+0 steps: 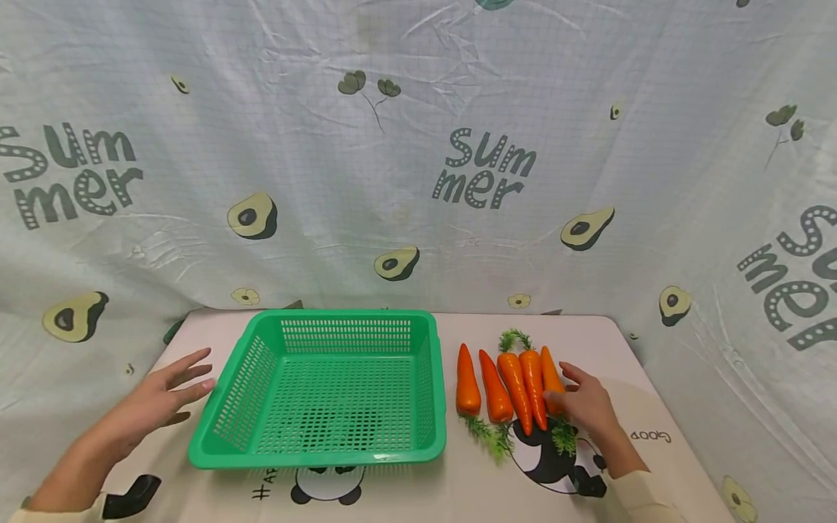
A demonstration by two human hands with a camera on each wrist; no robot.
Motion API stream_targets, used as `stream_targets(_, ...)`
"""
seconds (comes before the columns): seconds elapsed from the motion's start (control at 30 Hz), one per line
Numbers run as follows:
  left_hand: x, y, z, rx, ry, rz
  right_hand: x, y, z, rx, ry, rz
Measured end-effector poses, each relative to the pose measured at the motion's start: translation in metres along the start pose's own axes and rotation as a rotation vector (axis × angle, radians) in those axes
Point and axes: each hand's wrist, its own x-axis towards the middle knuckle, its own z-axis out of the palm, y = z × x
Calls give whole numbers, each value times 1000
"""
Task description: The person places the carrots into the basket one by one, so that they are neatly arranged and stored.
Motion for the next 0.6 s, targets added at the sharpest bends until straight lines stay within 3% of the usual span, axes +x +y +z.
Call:
stream_targets(0.33, 3, -4, -3, -217, -21, -17, 6, -4, 4, 2, 76, 57)
stream_targets(0.6, 6, -6, -7, -264, -46, -26, 12, -12, 2, 26, 101, 170)
